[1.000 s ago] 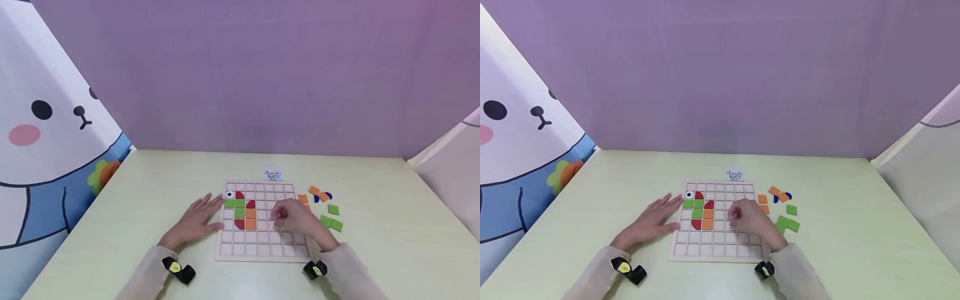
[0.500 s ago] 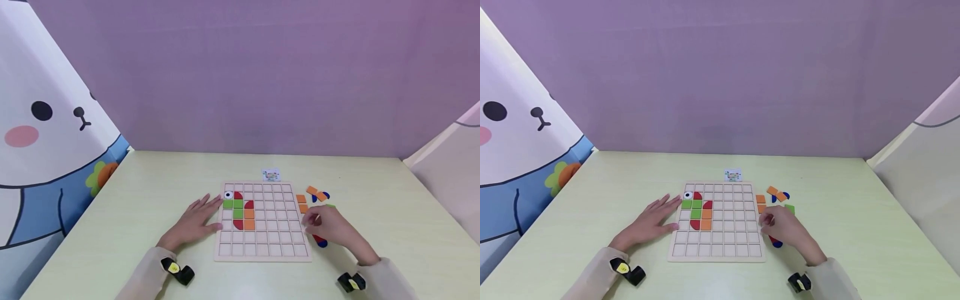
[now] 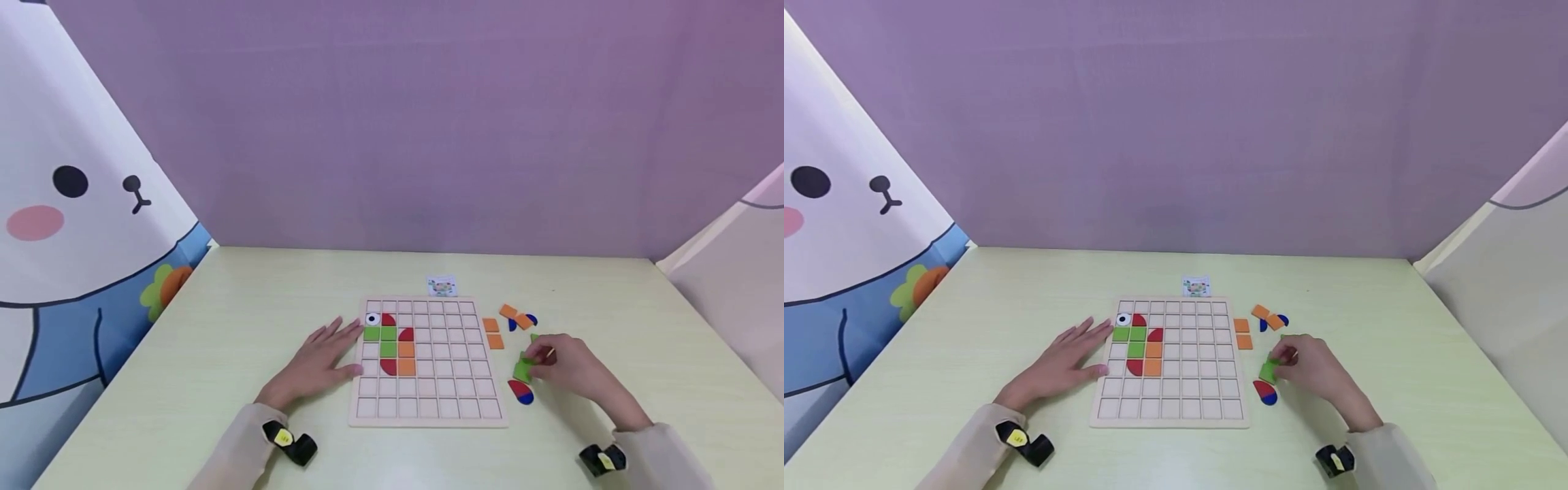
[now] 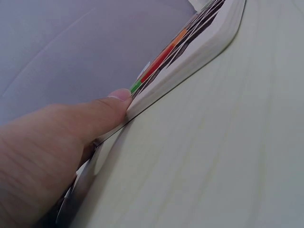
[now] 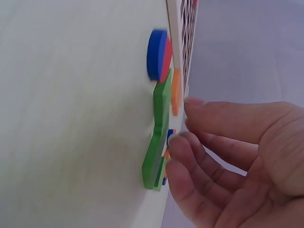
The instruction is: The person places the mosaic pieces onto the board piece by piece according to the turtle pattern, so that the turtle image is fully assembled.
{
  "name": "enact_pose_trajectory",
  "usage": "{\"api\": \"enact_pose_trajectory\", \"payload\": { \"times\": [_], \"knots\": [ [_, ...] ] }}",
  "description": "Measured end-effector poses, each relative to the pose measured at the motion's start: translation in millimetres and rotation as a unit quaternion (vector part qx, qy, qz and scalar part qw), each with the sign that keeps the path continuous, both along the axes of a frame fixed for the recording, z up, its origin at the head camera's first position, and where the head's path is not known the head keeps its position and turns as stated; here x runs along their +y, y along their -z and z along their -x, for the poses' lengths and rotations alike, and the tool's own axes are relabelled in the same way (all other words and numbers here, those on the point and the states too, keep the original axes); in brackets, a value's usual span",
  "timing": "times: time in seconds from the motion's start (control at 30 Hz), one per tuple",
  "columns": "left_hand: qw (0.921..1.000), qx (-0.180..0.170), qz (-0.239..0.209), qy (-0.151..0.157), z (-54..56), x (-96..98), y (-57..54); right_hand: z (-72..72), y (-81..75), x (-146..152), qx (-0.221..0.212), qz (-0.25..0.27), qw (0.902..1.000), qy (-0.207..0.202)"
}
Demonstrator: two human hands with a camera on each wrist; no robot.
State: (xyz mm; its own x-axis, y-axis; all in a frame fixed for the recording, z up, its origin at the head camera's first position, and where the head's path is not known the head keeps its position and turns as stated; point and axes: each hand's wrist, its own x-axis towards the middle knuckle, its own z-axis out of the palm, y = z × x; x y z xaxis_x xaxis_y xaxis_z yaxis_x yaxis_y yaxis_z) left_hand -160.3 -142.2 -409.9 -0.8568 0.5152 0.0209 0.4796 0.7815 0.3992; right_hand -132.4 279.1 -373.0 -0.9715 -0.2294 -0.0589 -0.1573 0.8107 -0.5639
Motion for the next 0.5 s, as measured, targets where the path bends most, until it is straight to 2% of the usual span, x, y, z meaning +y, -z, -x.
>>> {"api": "enact_pose_trajectory", "payload": {
  "times": [0.5],
  "knots": [
    [1.0,-0.006,0.0,-0.007,-1.5,1.8,-1.5,38.6,3.4,12,0.028,-0.034,0.9979,0.046]
  ]
}}
